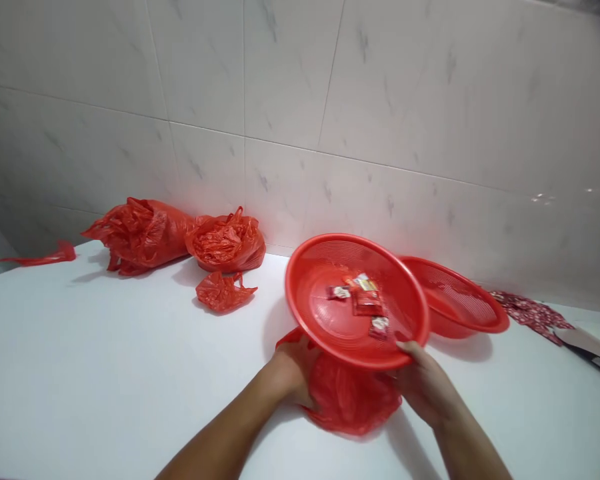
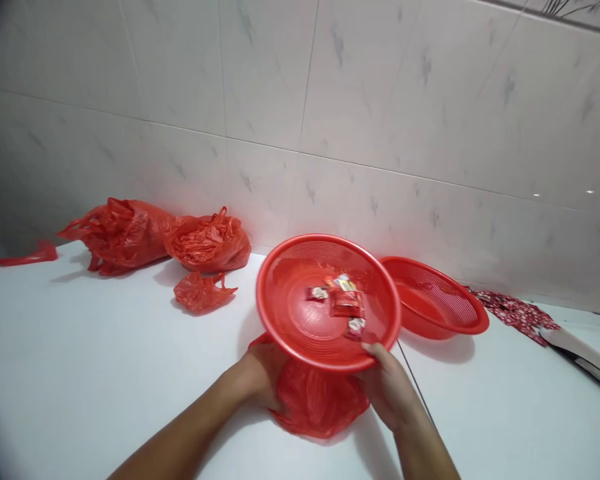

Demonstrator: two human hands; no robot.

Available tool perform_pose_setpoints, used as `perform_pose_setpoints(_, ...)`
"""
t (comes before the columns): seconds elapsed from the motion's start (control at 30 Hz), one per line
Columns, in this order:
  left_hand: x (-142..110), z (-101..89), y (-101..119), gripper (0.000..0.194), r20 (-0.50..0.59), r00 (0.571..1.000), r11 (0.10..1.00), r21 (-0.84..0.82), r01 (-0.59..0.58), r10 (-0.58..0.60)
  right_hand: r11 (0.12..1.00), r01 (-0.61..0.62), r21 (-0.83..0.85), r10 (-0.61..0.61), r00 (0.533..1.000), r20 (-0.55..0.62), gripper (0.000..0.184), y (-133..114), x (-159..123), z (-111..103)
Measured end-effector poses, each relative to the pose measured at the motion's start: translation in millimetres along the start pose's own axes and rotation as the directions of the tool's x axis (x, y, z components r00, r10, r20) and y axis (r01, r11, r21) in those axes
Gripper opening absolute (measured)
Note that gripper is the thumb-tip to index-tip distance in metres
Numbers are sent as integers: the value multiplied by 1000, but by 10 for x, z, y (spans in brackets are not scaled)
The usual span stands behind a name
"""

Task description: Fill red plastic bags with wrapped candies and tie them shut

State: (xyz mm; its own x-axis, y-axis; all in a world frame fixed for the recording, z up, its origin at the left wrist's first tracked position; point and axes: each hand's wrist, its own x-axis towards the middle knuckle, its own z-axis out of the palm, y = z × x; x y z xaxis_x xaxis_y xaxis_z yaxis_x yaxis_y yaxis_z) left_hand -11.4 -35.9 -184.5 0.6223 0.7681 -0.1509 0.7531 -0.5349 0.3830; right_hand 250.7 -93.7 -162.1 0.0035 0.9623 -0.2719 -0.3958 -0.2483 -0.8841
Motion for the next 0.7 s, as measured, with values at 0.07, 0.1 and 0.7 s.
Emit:
perform_pose_setpoints(0.07, 6, -23, -15, 77, 5, 999, 999, 18, -33, 33, 998, 1, -66, 3, 998, 63, 39, 47, 158, 229)
perform_pose_setpoints(0.1, 4, -34, -21, 78, 0, 1000, 999, 28, -17, 18, 995, 9, -96, -1, 996, 86, 39, 55, 228, 305)
perform_pose_setpoints(0.7, -20, -268, -422, 94, -250, 967, 998, -53, 40, -52, 871, 261, -416, -288, 958, -1, 47, 334, 1004, -198)
